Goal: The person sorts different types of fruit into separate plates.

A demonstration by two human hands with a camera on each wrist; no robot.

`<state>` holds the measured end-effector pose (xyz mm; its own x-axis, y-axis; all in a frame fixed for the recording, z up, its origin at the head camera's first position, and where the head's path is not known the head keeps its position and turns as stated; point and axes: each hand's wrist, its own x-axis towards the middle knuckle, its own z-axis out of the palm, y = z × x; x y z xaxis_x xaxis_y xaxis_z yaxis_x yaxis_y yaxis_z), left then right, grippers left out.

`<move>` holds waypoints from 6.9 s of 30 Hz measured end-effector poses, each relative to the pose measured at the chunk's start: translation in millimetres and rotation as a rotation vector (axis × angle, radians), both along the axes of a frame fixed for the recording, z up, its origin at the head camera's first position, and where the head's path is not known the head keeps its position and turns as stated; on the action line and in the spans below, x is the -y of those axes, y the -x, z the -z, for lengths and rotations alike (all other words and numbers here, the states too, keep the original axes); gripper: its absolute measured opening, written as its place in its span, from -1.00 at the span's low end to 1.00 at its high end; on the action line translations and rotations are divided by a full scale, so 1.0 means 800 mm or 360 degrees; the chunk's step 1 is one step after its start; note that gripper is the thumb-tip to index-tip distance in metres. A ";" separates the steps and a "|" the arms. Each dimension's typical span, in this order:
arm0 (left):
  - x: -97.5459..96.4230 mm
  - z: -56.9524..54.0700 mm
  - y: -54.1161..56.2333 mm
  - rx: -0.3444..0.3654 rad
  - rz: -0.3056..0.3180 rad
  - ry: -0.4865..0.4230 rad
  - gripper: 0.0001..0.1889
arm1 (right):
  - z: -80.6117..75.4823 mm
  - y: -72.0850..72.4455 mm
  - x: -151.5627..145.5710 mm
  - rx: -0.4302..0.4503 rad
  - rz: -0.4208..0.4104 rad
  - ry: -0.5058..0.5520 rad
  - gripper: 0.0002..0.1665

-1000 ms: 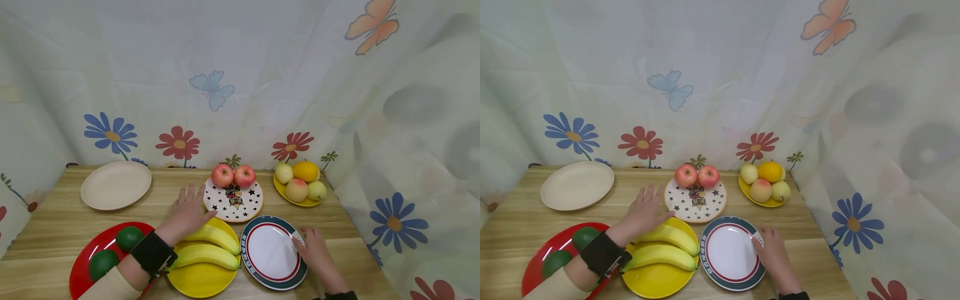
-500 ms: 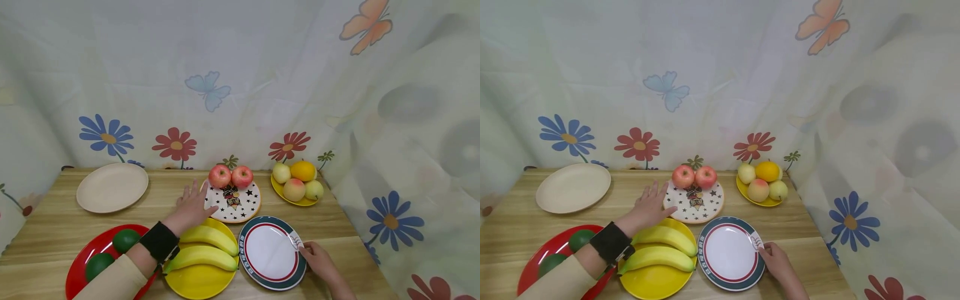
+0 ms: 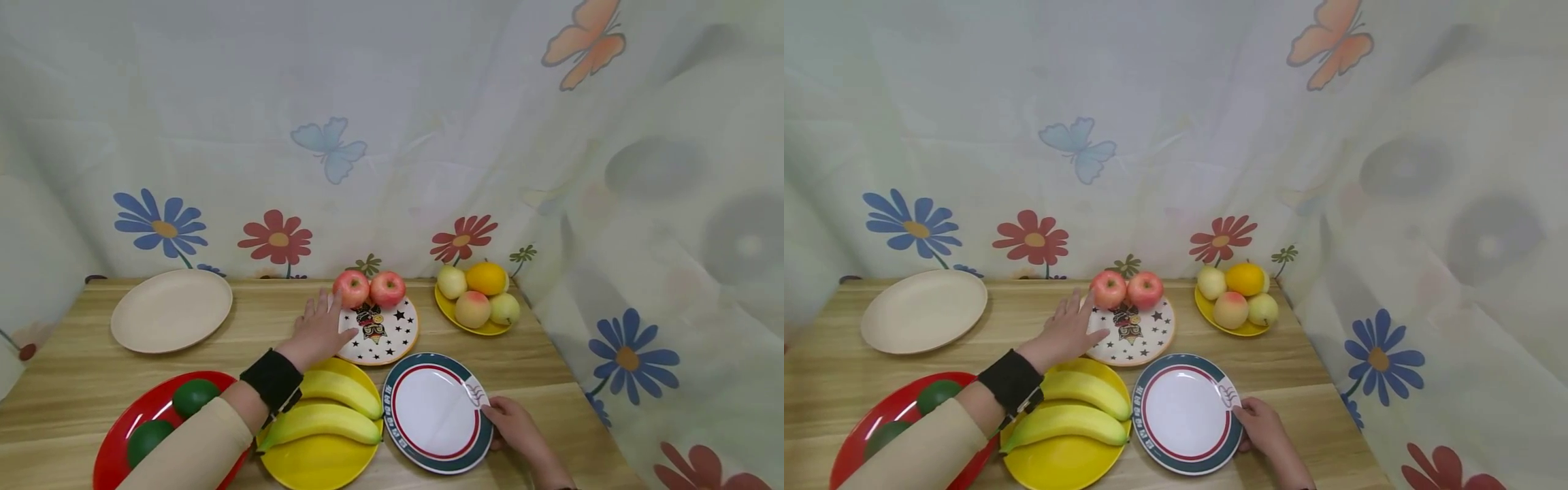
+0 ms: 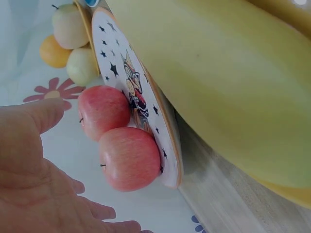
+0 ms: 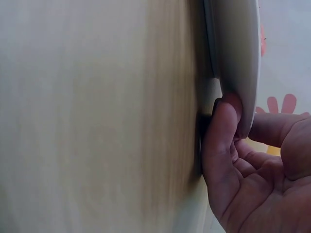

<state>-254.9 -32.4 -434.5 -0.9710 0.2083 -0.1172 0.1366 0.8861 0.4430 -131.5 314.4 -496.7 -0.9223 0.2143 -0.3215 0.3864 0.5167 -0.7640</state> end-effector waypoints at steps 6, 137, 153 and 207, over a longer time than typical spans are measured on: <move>-0.012 0.007 0.020 -0.0042 -0.0026 -0.0022 -0.07 | 0.000 -0.002 -0.006 0.0035 0.0002 0.0142 -0.66; -0.070 -0.026 0.049 -0.0358 0.0180 0.0004 -0.21 | 0.002 -0.005 -0.012 0.0054 0.0024 0.0205 -0.74; -0.120 -0.037 -0.020 -0.0416 0.0645 -0.0038 -0.30 | 0.002 -0.001 -0.007 0.0088 0.0061 0.0160 -0.75; -0.176 0.028 -0.053 -0.0111 0.0960 0.0139 -0.24 | -0.006 -0.002 -0.007 0.0064 -0.0048 0.0224 -0.78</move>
